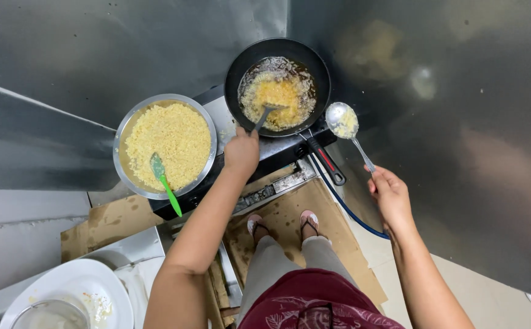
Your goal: Frying batter in a pan using a spoon and a spatula
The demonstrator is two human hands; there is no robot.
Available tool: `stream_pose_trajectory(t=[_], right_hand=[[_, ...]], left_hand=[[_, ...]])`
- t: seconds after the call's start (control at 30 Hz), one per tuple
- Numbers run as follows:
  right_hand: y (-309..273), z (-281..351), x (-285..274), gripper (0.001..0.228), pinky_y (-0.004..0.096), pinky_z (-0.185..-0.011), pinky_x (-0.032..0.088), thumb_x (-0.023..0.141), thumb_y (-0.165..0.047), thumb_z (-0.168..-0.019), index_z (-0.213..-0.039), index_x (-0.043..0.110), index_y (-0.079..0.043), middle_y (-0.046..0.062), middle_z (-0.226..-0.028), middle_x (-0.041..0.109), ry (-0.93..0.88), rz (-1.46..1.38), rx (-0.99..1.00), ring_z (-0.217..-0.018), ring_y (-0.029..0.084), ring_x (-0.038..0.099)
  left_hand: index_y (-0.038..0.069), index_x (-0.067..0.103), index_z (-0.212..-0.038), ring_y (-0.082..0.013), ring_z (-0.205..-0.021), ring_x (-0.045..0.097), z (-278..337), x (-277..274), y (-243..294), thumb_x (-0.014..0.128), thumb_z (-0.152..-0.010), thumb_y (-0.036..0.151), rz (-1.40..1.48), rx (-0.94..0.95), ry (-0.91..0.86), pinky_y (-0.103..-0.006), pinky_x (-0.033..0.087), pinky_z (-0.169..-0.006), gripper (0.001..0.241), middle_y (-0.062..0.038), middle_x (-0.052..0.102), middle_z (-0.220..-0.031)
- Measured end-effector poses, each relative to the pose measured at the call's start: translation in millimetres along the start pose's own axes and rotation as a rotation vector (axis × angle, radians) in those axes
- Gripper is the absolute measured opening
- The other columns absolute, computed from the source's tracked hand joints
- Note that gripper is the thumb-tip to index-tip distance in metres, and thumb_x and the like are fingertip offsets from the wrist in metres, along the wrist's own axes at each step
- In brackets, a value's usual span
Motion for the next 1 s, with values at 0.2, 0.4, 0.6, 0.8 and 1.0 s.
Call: stream_pose_trajectory(t=[0.2, 0.4, 0.6, 0.8, 1.0], right_hand=[[1.7, 19.4, -14.0, 0.030, 0.015, -0.044, 0.030, 0.048, -0.011, -0.111, -0.129, 0.070, 0.001, 0.000, -0.065, 0.047, 0.010, -0.047, 0.010, -0.050, 0.003, 0.034], [-4.9, 35.2, -18.6, 0.032, 0.017, -0.045, 0.029, 0.047, -0.010, -0.111, -0.131, 0.069, 0.001, 0.000, -0.064, 0.045, 0.013, -0.084, 0.048, -0.050, 0.004, 0.032], [-10.8, 46.2, -20.7, 0.033, 0.016, -0.043, 0.028, 0.046, -0.010, -0.111, -0.134, 0.067, 0.001, 0.001, -0.065, 0.043, 0.017, -0.118, 0.052, -0.048, 0.003, 0.030], [-9.4, 51.4, -20.3, 0.033, 0.017, -0.044, 0.026, 0.047, -0.010, -0.111, -0.135, 0.066, 0.001, 0.001, -0.066, 0.040, 0.012, -0.147, 0.046, -0.049, 0.003, 0.028], [-9.9, 56.3, -13.1, 0.033, 0.017, -0.044, 0.026, 0.046, -0.009, -0.112, -0.134, 0.067, 0.002, 0.001, -0.066, 0.041, -0.010, -0.157, 0.043, -0.049, 0.003, 0.028]], left_hand=[[0.017, 0.081, -0.109, -0.0307, -0.068, 0.076, -36.3, 37.0, -3.3, 0.063, -0.101, 0.022, 0.078, -0.039, 0.190, -0.0456, 0.062, -0.056, 0.020, -0.016, 0.064, -0.093], [0.014, 0.080, -0.100, -0.0332, -0.067, 0.074, -71.8, 41.8, 0.4, 0.062, -0.096, 0.021, 0.091, -0.092, 0.218, -0.0519, 0.062, -0.056, 0.019, -0.013, 0.058, -0.091], [0.013, 0.078, -0.105, -0.0338, -0.071, 0.075, -101.3, 48.6, 9.1, 0.060, -0.100, 0.023, 0.156, -0.134, 0.227, -0.0513, 0.062, -0.057, 0.021, -0.009, 0.056, -0.092], [0.011, 0.079, -0.106, -0.0384, -0.077, 0.073, -107.3, 76.9, 16.2, 0.064, -0.101, 0.024, 0.174, -0.091, 0.239, -0.0539, 0.064, -0.060, 0.021, -0.014, 0.054, -0.092], [0.006, 0.076, -0.101, -0.0417, -0.076, 0.073, -90.5, 82.7, 4.5, 0.065, -0.097, 0.018, 0.213, -0.076, 0.206, -0.0571, 0.064, -0.060, 0.017, -0.014, 0.054, -0.093]])
Point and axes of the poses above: each hand's wrist, its own z-axis away from the middle knuckle, its own x-axis out of the palm, y = z × x, the point moved 2 cm from there along -z, towards the middle knuckle
